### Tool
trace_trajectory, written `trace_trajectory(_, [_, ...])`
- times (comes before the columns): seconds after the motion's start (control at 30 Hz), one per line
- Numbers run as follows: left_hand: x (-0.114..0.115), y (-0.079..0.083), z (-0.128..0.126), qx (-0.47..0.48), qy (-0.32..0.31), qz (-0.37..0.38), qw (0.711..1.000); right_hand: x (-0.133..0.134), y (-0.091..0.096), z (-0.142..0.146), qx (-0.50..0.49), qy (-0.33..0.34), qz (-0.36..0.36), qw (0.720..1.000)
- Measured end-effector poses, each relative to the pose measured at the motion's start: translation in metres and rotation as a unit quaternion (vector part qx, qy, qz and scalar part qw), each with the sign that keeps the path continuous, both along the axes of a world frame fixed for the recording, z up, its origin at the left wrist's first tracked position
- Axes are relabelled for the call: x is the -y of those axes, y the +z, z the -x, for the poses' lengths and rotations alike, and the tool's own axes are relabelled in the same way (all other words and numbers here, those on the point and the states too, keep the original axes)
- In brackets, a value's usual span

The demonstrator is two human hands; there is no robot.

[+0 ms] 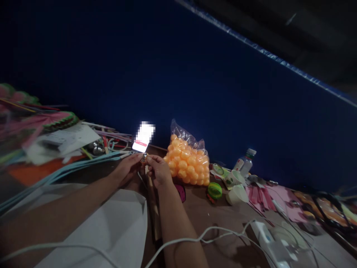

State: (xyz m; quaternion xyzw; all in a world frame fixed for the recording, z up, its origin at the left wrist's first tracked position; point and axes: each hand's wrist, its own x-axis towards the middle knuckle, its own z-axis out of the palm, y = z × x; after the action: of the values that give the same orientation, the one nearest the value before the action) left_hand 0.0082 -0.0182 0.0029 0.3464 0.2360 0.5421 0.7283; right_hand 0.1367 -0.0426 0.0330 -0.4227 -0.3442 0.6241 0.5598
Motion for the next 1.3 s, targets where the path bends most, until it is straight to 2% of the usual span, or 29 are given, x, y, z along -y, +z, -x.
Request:
trace_trajectory(0.93, [-0.0009,-0.0015,-0.0001,-0.001,0.007,0.000,1.000,-0.0006,-0.0009,0.0036,0.000,-0.023,-0.004,1.000])
trace_trajectory(1.3, [0.0014,0.0026,-0.0011,0.008,0.014,0.009,1.000,-0.0024,-0.0042,0.0034,-0.011,-0.018,-0.016,1.000])
